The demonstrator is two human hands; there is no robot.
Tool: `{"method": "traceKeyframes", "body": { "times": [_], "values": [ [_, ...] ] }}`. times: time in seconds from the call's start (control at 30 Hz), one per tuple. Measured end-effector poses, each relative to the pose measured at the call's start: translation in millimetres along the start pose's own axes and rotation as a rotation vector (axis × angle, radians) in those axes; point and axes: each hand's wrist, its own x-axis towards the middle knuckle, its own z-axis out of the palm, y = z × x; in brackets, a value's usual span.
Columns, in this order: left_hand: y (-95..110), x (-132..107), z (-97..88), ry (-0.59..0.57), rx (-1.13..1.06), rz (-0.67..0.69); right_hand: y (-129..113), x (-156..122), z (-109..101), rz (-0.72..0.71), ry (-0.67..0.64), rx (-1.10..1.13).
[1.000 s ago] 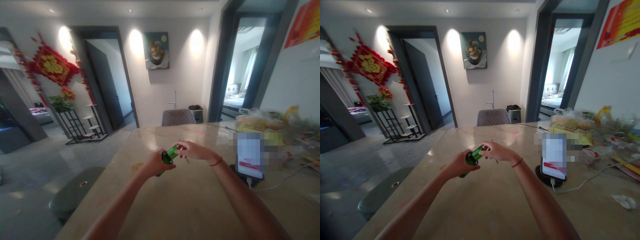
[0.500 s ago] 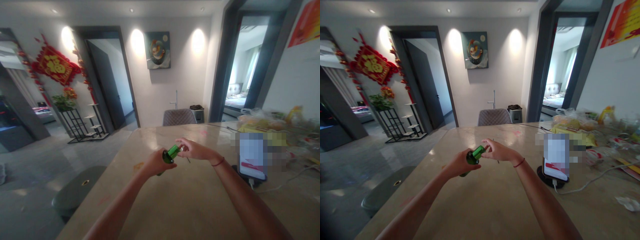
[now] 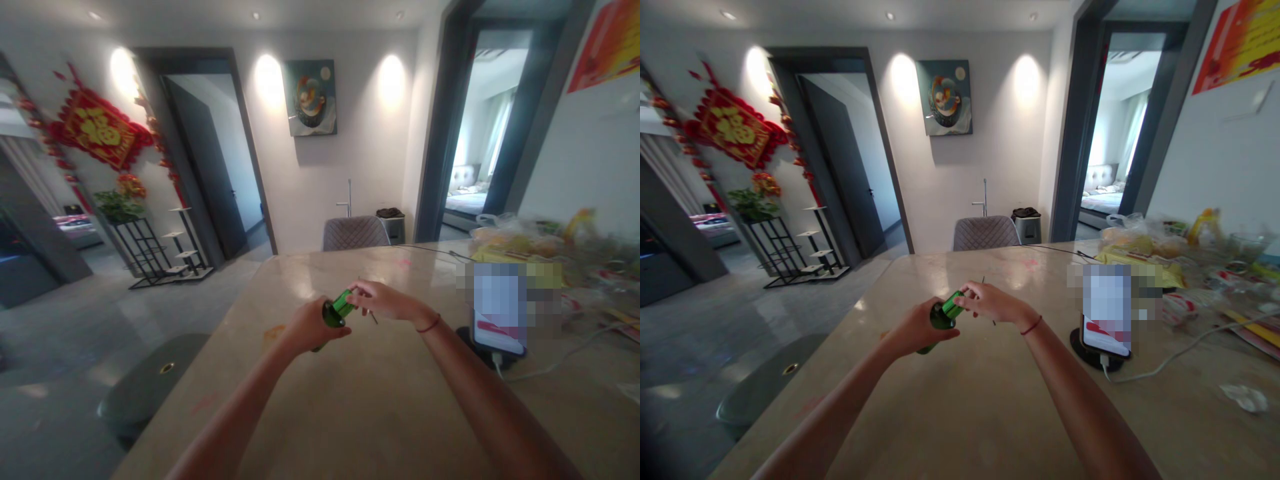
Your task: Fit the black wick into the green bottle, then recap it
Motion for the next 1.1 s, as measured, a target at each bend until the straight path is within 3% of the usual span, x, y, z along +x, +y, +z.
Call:
{"method": "traceKeyframes", "body": {
  "times": [0.17, 0.33, 0.77, 1.1],
  "values": [
    [1.4, -1.3, 0.5, -0.02, -0.009, 0.015, 2.0, 0.2, 0.5, -0.077, 0.045, -0.057],
    [4.6, -2.1, 1.1, -0.026, 0.019, -0.001, 2.0, -0.2, 0.1, -0.005, -0.012, -0.05],
    [5.1, -2.4, 0.7, -0.035, 0.026, -0.011, 4.8, -1.8, -4.3, -0.105, 0.005, -0.044],
    [4.6, -1.6, 3.8, -0.026, 0.037, -0.024, 7.6, 1.9, -4.5, -0.116, 0.095, -0.046]
  ]
}}
